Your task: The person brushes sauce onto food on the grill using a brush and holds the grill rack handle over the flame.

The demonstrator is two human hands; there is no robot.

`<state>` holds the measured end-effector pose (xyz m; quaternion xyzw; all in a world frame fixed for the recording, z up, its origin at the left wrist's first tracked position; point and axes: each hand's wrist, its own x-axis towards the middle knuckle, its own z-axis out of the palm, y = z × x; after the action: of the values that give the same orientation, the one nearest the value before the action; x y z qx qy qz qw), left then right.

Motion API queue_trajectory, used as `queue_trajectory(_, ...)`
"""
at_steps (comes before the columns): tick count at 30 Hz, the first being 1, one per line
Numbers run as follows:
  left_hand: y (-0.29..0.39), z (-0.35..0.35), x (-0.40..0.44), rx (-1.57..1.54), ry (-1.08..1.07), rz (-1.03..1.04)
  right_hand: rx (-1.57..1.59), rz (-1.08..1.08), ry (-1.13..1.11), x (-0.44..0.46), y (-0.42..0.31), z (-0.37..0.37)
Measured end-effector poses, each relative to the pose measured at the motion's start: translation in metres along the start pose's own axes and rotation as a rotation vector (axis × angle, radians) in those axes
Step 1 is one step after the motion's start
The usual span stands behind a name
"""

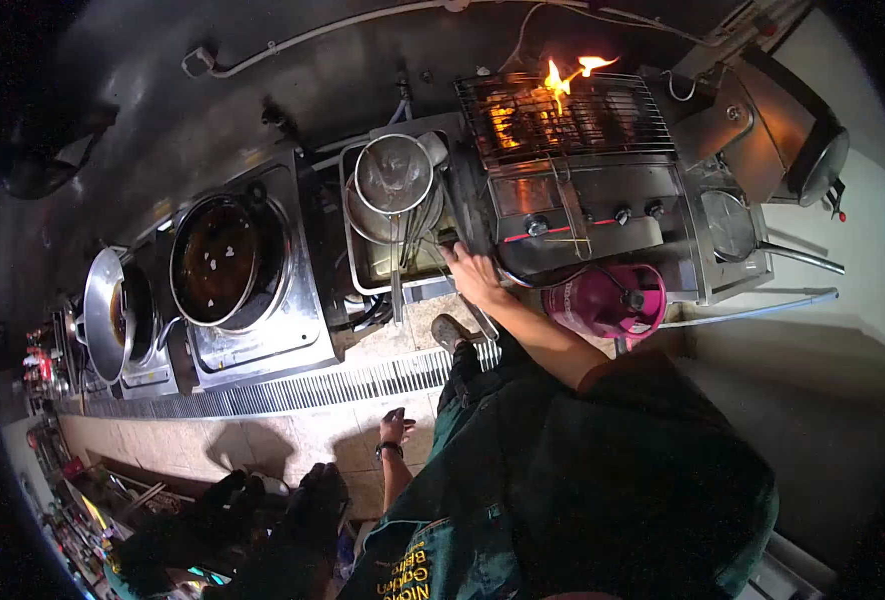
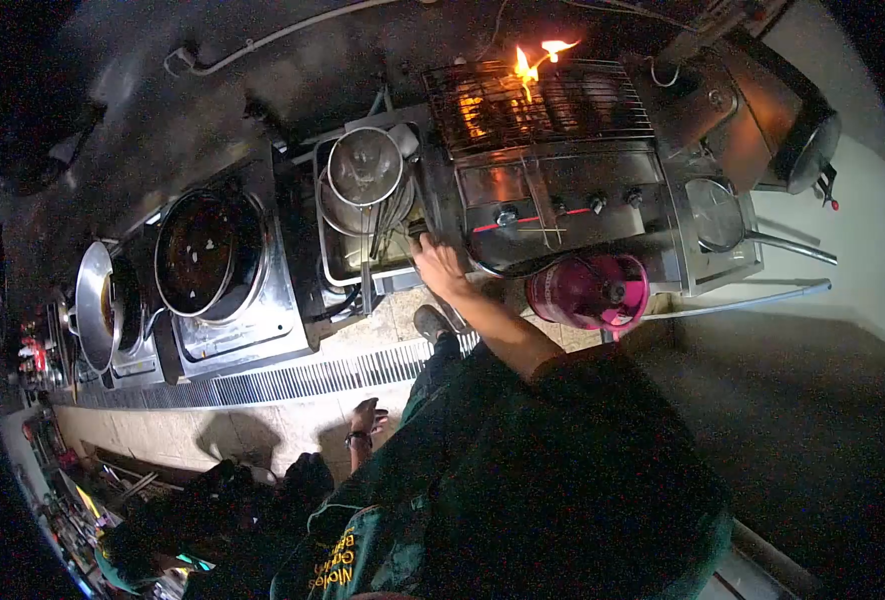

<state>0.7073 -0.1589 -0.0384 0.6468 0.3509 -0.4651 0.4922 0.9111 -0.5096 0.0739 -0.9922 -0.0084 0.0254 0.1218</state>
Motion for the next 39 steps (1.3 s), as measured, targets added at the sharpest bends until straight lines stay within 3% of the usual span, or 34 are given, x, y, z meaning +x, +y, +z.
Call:
queue_trajectory(4, 0.006, 0.005, 0.007, 0.102, -0.042, -0.096, 0.021, -0.089, -0.109, -0.017, 0.003, -0.009)
queue_trajectory(6, 0.014, 0.009, 0.013, 0.125, -0.024, -0.050, 0.121, -0.085, -0.161, -0.027, 0.004, -0.032)
queue_trajectory(9, 0.020, 0.005, 0.039, 0.077, -0.095, 0.113, 0.292, -0.055, -0.070, -0.049, 0.013, -0.069)
queue_trajectory(14, 0.072, 0.040, 0.023, 0.038, 0.013, 0.257, 0.464, 0.016, 0.132, -0.087, 0.070, -0.082)
queue_trajectory(18, 0.084, 0.077, 0.038, -0.030, -0.001, 0.378, 0.420, 0.186, 0.201, -0.115, 0.124, -0.107)
queue_trajectory(21, 0.093, 0.108, 0.013, 0.020, -0.004, 0.259, 0.408, 0.285, 0.481, -0.123, 0.165, -0.114)
queue_trajectory(24, 0.086, 0.137, 0.005, 0.032, -0.013, 0.203, 0.605, 0.339, 0.630, -0.123, 0.190, -0.123)
queue_trajectory(32, 0.039, 0.184, -0.019, 0.022, 0.039, 0.035, 0.658, 0.491, 0.506, -0.078, 0.199, -0.114)
queue_trajectory(39, 0.007, 0.204, -0.043, -0.107, 0.058, 0.022, 0.623, 0.514, 0.501, -0.048, 0.201, -0.097)
